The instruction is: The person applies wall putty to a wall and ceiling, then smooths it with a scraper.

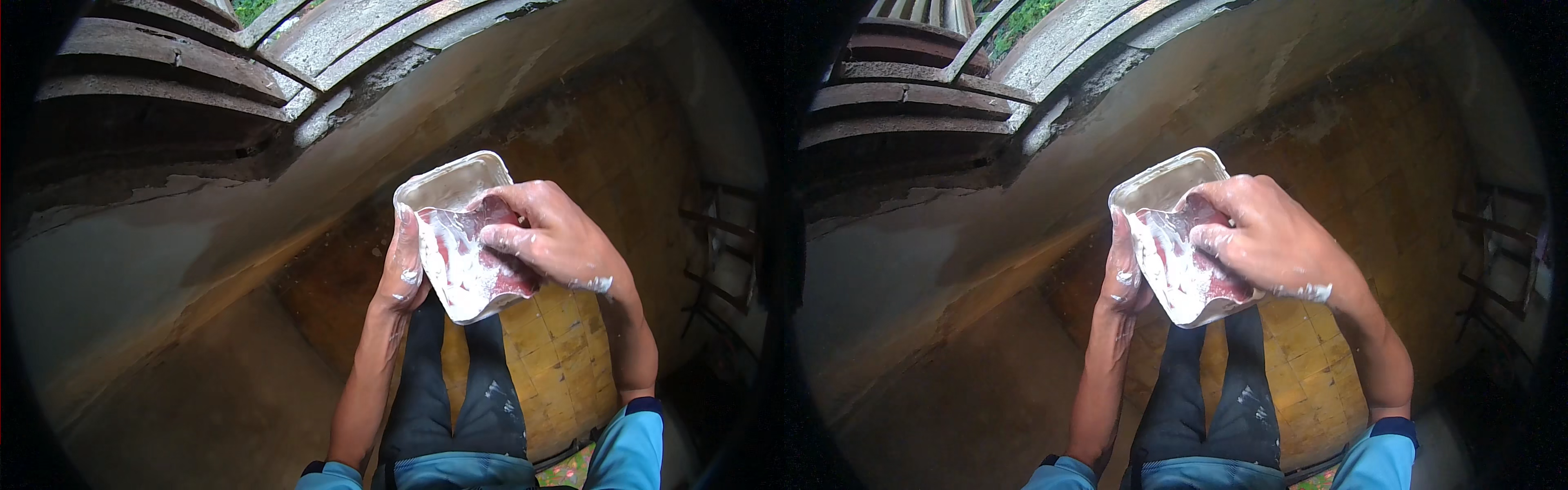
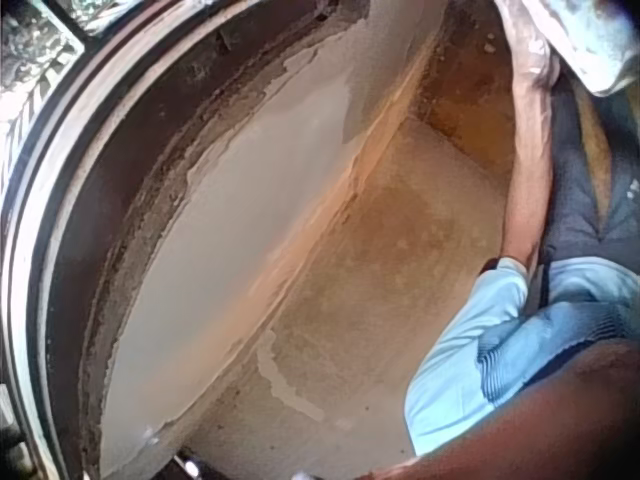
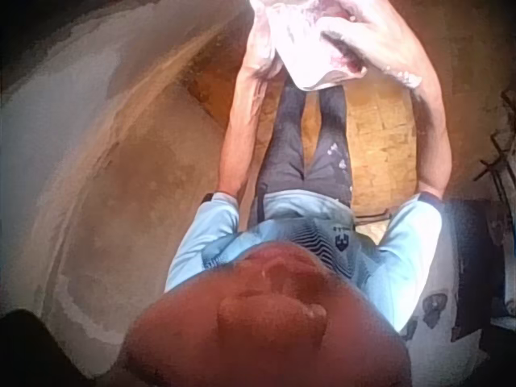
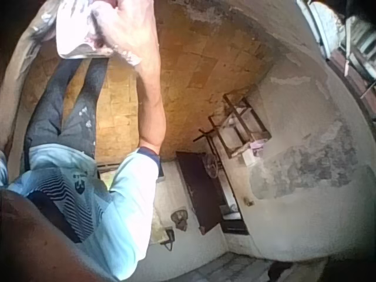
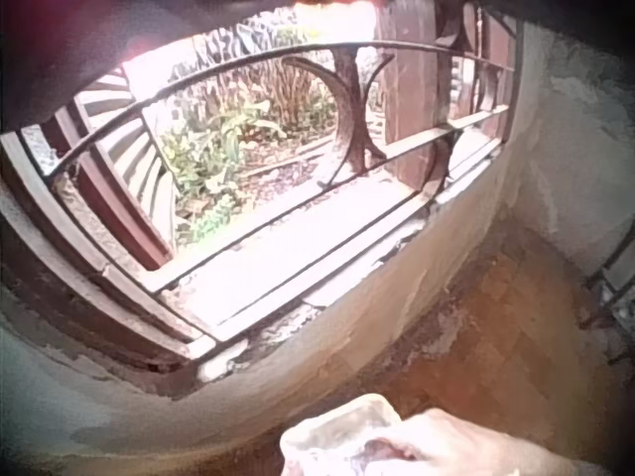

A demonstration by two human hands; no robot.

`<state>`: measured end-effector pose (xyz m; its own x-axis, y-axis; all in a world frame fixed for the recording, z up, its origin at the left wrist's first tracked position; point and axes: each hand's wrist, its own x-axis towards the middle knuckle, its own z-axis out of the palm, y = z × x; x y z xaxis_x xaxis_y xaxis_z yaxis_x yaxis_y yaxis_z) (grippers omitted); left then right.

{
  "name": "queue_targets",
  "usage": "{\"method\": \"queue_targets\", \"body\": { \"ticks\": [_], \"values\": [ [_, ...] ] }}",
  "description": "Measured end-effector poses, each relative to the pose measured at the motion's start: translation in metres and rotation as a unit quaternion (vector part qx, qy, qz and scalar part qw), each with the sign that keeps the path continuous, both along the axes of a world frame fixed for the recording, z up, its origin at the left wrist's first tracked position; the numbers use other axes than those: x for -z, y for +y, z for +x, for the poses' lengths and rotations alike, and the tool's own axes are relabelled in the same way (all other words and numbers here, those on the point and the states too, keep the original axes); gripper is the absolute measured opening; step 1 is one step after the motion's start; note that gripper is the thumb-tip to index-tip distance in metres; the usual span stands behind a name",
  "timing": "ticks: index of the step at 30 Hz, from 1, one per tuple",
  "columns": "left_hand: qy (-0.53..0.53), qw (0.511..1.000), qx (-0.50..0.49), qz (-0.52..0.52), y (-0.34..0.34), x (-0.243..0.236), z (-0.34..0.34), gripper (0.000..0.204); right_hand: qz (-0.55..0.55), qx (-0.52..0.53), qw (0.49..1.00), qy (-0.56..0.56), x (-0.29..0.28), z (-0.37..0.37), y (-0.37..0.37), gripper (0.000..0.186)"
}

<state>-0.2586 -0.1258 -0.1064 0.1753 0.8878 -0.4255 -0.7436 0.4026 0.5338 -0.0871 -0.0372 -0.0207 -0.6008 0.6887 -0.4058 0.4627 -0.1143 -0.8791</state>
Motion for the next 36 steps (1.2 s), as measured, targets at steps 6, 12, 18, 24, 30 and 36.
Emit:
{"method": "queue_targets", "body": {
  "ticks": [6,12,18,24,30,36],
  "values": [
    [0.057,0.998,0.022,-0.017,0.001,0.006,-0.009,0.069,-0.206,0.029,0.977,0.049,0.012,0.005,0.01,0.02],
    [-0.039,0.999,-0.004,-0.003,0.0,-0.002,-0.032,0.08,-0.232,0.082,0.959,0.141,0.011,0.006,-0.001,0.027],
    [-0.134,0.989,-0.067,0.008,-0.004,-0.009,-0.057,0.08,-0.136,0.176,0.951,0.215,0.001,-0.006,-0.02,0.03],
    [-0.003,0.993,-0.114,-0.028,-0.021,-0.003,-0.094,0.078,-0.072,0.28,0.919,0.269,0.014,-0.04,-0.035,0.032],
    [0.079,0.981,-0.175,-0.036,-0.058,0.015,-0.136,0.072,0.013,0.396,0.884,0.25,0.041,-0.074,-0.027,0.029],
    [0.546,0.819,-0.124,0.124,-0.12,0.05,-0.185,0.083,0.052,0.473,0.85,0.228,0.072,-0.123,-0.013,0.018]
  ]
}}
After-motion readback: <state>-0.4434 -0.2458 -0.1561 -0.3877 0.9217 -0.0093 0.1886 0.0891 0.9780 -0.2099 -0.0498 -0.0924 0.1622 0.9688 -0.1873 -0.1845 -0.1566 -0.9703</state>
